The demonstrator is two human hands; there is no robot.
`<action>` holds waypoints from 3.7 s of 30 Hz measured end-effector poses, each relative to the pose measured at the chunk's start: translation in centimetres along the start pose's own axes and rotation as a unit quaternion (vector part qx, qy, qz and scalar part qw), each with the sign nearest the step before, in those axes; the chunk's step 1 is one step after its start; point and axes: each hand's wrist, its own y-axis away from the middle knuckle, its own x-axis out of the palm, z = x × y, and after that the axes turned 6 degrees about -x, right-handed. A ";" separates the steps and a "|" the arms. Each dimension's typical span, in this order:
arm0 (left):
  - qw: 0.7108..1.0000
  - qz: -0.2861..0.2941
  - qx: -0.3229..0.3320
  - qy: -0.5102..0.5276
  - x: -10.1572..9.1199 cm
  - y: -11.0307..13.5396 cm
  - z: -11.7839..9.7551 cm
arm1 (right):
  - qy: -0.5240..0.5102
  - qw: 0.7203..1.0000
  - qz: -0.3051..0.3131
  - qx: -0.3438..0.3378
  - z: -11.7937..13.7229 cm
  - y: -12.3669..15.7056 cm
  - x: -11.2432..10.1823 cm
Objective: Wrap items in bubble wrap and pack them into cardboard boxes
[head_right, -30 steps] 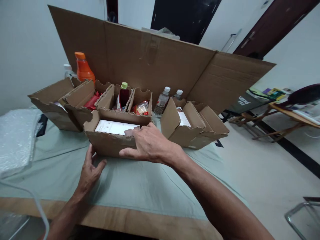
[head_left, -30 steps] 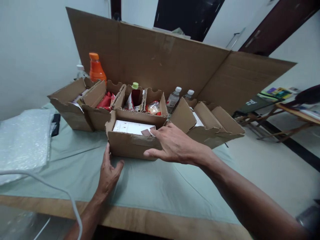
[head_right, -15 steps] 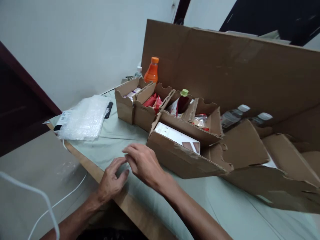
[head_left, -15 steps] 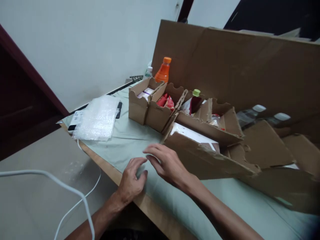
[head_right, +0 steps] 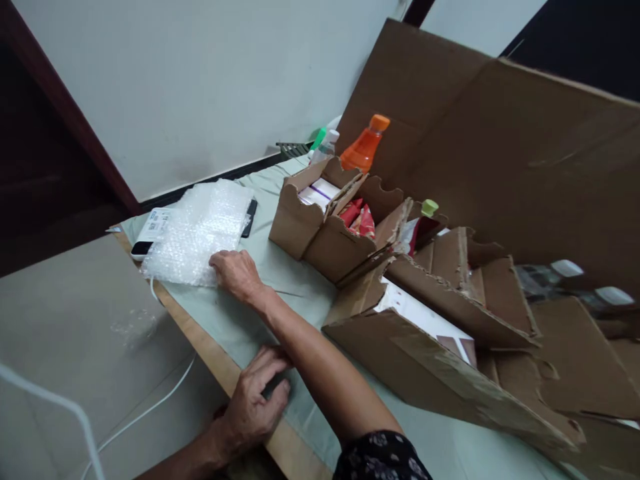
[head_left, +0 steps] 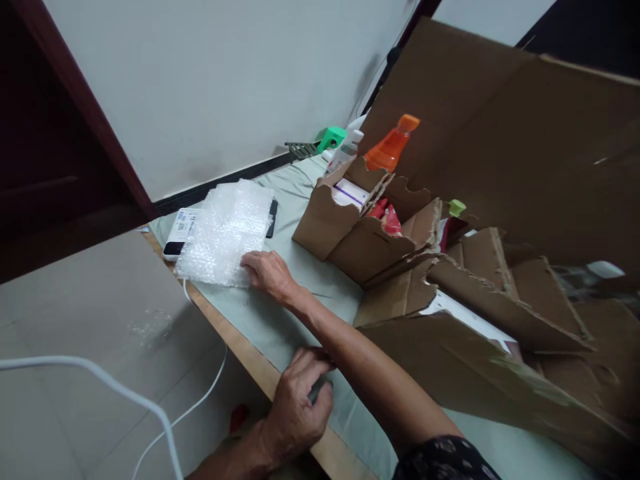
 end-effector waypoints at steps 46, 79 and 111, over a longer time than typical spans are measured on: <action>0.981 0.029 -0.136 -0.134 -4.9 0.8 -5.4 | -0.254 0.958 -0.085 0.100 6.9 32.6 -1.6; 0.912 0.094 -0.007 -0.399 -3.1 4.4 -2.9 | -0.001 0.980 -0.179 0.084 6.2 33.5 3.1; 0.957 -0.028 -0.143 -0.252 -4.0 2.5 -3.6 | -0.062 0.987 -0.098 0.109 2.9 29.8 2.6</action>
